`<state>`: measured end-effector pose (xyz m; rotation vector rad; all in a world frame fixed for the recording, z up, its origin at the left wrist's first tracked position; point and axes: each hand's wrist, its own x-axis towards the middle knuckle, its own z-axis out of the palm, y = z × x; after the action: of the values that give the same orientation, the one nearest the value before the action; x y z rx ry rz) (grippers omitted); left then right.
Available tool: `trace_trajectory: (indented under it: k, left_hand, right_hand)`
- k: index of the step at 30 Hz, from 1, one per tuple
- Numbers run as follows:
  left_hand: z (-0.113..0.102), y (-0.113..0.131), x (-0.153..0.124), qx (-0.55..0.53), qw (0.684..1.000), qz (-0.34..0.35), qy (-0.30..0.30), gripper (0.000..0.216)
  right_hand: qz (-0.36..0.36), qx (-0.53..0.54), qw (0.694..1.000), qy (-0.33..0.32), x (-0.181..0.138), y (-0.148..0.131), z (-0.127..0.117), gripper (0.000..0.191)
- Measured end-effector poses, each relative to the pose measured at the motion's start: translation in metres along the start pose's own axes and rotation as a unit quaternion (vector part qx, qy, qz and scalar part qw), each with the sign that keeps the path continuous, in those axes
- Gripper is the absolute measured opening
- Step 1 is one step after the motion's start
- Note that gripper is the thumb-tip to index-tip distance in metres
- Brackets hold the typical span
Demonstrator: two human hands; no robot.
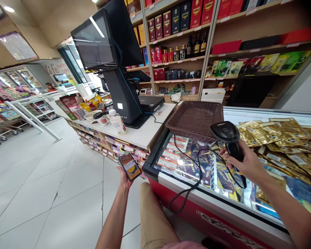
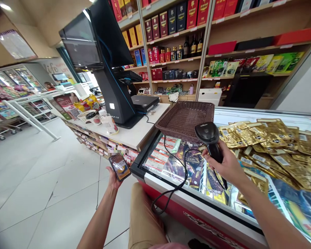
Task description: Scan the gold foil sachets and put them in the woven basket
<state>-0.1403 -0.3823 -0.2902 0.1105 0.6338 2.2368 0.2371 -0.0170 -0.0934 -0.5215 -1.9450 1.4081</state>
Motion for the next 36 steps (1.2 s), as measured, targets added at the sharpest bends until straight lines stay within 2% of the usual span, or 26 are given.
trace_trajectory:
  k: [6, 13, 22, 29, 36]
  left_hand:
    - [0.022, 0.006, 0.020, 0.018, 0.999, 0.009, 0.043, 0.085]
    - [0.049, 0.014, 0.047, 0.072, 0.992, 0.007, 0.099, 0.051]
    - [0.061, 0.002, 0.060, 0.129, 0.981, 0.024, 0.144, 0.048]
    - [0.066, -0.002, 0.062, 0.140, 0.981, 0.039, 0.125, 0.050]
    - [0.063, -0.003, 0.066, 0.142, 0.979, 0.041, 0.139, 0.050]
  right_hand:
    - [0.005, 0.008, 1.000, 0.001, 0.001, -0.001, 0.002, 0.038]
    - [0.019, 0.018, 1.000, -0.009, 0.003, 0.004, -0.006, 0.040]
    - [-0.007, -0.018, 1.000, -0.023, 0.000, 0.001, -0.009, 0.040]
    - [-0.003, -0.018, 1.000, -0.012, -0.002, -0.005, -0.005, 0.036]
    - [0.003, -0.047, 0.999, -0.016, -0.001, -0.003, -0.007, 0.035]
